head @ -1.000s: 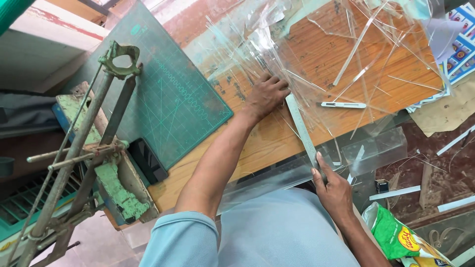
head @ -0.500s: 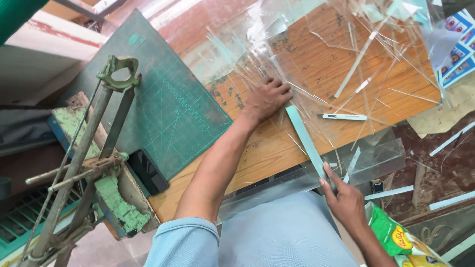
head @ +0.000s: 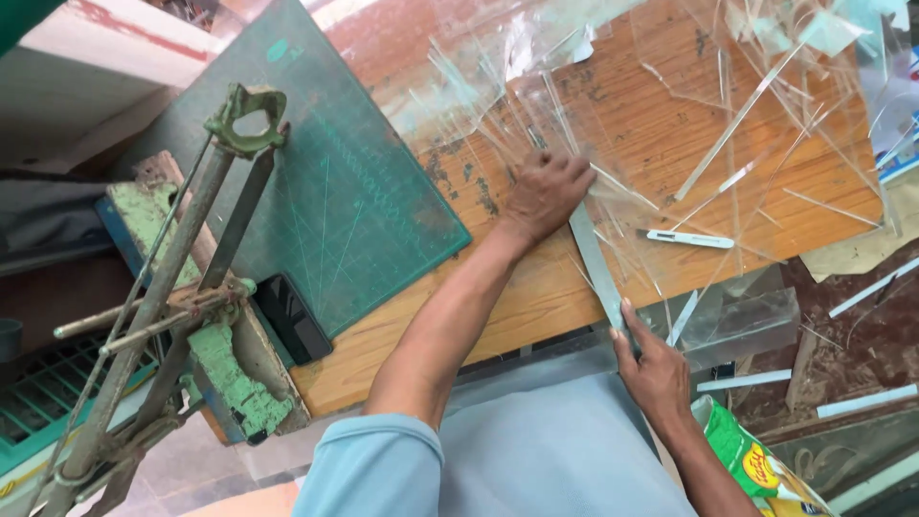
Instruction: Measuring and cutting sheets of printed labels using a ruler and a utility knife.
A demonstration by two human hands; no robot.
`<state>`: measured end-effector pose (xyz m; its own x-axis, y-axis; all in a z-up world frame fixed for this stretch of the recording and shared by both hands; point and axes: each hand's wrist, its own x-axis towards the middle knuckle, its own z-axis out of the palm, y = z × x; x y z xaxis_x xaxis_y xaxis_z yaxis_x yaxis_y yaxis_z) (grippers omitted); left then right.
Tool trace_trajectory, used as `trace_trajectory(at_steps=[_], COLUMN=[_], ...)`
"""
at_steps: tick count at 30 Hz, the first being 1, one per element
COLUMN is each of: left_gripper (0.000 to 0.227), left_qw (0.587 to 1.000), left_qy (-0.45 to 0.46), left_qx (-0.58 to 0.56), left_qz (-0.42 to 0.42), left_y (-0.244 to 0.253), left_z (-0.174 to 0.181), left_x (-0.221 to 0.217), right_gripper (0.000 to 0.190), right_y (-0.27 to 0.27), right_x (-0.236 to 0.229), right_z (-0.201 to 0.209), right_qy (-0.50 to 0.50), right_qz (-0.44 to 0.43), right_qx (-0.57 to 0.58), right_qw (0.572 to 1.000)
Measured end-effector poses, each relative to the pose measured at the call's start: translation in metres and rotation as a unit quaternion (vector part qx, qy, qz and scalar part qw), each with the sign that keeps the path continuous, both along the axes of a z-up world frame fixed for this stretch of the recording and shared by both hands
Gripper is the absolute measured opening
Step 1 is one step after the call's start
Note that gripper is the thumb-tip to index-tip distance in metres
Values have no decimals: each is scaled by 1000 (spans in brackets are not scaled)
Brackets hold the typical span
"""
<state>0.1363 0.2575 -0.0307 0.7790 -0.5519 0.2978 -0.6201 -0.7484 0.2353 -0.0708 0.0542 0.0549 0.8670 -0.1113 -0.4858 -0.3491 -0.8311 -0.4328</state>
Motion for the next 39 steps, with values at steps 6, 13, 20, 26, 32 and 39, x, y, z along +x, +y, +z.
trace_trajectory(at_steps=[6,13,20,26,32,39], left_gripper=[14,17,21,14,11,19], left_qw=[966,738,459,569,481,413], left_qy=[122,260,258,245,324,302], left_qx=[-164,-522,-802,-754,-714,-769], left_qz=[160,340,284,217,392,385], left_y=[-19,-17,60,133,127,121], left_z=[-18,-17,104,190,166,136], left_x=[-3,25,71,-22,-153,-257], right_gripper=[53,50,51,52,66,76], right_y=[-16,-56,-83,-93,-58,17], right_x=[1,-42,-38,6,156,357], right_z=[7,0,-12,-16,16,-50], right_qy=[4,-90,-132,-201,-231,-252], right_qz=[-13,14,-37,-46,96,276], right_qx=[10,101,114,83,-24,-37], right_qw=[1000,991,984,975,968,927])
